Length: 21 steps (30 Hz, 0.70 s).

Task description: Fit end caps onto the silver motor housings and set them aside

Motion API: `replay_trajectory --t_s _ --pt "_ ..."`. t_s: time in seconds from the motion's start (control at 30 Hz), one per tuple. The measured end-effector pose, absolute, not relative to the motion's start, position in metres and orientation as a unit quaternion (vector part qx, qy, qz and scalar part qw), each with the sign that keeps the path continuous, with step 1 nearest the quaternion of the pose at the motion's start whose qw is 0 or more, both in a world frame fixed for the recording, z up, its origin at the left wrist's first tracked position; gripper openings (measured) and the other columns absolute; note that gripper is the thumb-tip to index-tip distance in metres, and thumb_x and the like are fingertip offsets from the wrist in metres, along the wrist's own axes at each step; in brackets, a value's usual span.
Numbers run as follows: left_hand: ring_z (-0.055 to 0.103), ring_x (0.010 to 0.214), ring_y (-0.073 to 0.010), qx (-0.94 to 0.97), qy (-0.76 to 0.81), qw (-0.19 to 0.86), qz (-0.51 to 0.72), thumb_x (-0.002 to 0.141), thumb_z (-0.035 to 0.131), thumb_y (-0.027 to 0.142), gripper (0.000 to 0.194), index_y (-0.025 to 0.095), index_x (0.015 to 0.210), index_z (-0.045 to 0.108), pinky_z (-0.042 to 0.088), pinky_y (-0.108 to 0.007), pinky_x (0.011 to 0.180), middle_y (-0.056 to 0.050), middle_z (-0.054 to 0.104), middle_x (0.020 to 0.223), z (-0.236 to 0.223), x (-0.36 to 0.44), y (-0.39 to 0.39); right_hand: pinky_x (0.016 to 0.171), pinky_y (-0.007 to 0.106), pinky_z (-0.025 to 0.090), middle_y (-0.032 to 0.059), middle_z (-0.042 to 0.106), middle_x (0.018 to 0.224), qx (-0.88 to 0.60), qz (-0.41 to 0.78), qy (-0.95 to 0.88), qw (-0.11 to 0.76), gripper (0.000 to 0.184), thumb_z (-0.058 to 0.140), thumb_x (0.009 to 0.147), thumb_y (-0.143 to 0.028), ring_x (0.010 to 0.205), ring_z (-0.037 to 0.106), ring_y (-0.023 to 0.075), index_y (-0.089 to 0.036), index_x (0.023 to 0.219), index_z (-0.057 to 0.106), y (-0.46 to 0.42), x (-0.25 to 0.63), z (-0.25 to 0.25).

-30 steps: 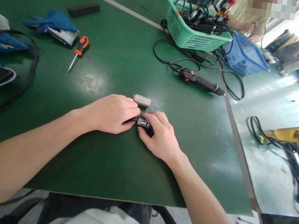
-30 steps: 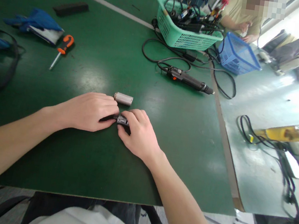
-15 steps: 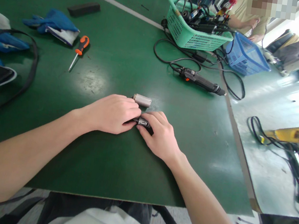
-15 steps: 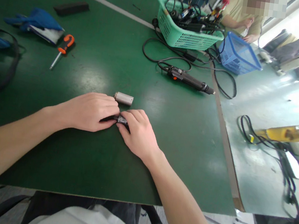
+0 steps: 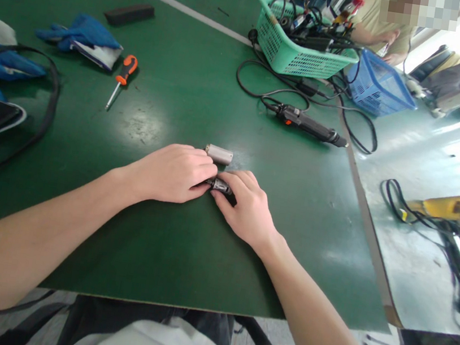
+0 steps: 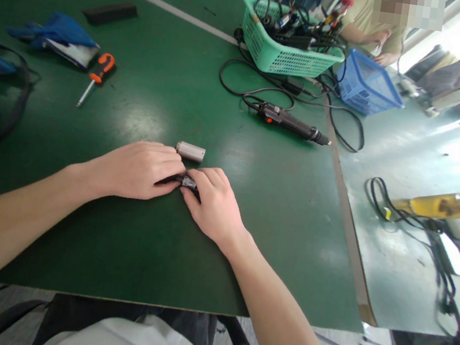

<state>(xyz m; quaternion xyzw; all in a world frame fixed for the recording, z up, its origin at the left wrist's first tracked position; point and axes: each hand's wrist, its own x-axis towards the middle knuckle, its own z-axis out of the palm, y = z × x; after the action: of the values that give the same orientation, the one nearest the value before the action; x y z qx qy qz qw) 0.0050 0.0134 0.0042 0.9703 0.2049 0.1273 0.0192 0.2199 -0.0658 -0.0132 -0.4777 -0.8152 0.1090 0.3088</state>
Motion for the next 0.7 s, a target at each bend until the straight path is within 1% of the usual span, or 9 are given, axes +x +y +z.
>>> replay_trajectory --t_s 0.23,0.43,0.6,0.7 --pt "0.068 0.084 -0.0226 0.969 0.209 0.022 0.127 0.098 0.056 0.026 0.018 0.016 0.092 0.069 0.053 -0.035 0.078 -0.007 0.072 0.090 0.0056 0.0058 0.0132 0.095 0.044 0.055 0.0101 0.072 0.111 -0.478 0.112 -0.815 0.308 0.019 0.063 0.100 -0.022 0.103 0.063 0.0273 -0.020 0.118 0.067 -0.0656 0.2197 -0.0138" --pt "0.067 0.083 -0.0222 0.969 0.212 0.020 0.127 0.097 0.057 0.026 0.017 0.016 0.090 0.069 0.052 -0.034 0.077 -0.007 0.072 0.089 0.0067 0.0054 0.0127 0.095 0.045 0.056 0.0090 0.072 0.111 -0.483 0.115 -0.812 0.306 0.019 0.061 0.100 -0.024 0.103 0.063 0.0273 -0.023 0.119 0.067 -0.0661 0.2203 -0.0138" --pt "0.067 0.083 -0.0219 0.969 0.211 0.022 0.128 0.097 0.057 0.026 0.017 0.016 0.090 0.069 0.052 -0.034 0.078 -0.007 0.071 0.089 0.0063 0.0052 0.0126 0.094 0.044 0.056 0.0095 0.072 0.110 -0.479 0.107 -0.814 0.311 0.018 0.063 0.100 -0.023 0.102 0.063 0.0269 -0.021 0.118 0.067 -0.0657 0.2197 -0.0126" --pt "0.067 0.084 -0.0218 0.968 0.213 0.021 0.130 0.096 0.057 0.026 0.017 0.016 0.091 0.070 0.052 -0.033 0.078 -0.007 0.072 0.089 0.0064 0.0055 0.0125 0.093 0.044 0.056 0.0090 0.072 0.110 -0.480 0.106 -0.814 0.310 0.018 0.063 0.100 -0.023 0.102 0.063 0.0269 -0.021 0.117 0.067 -0.0657 0.2194 -0.0121"
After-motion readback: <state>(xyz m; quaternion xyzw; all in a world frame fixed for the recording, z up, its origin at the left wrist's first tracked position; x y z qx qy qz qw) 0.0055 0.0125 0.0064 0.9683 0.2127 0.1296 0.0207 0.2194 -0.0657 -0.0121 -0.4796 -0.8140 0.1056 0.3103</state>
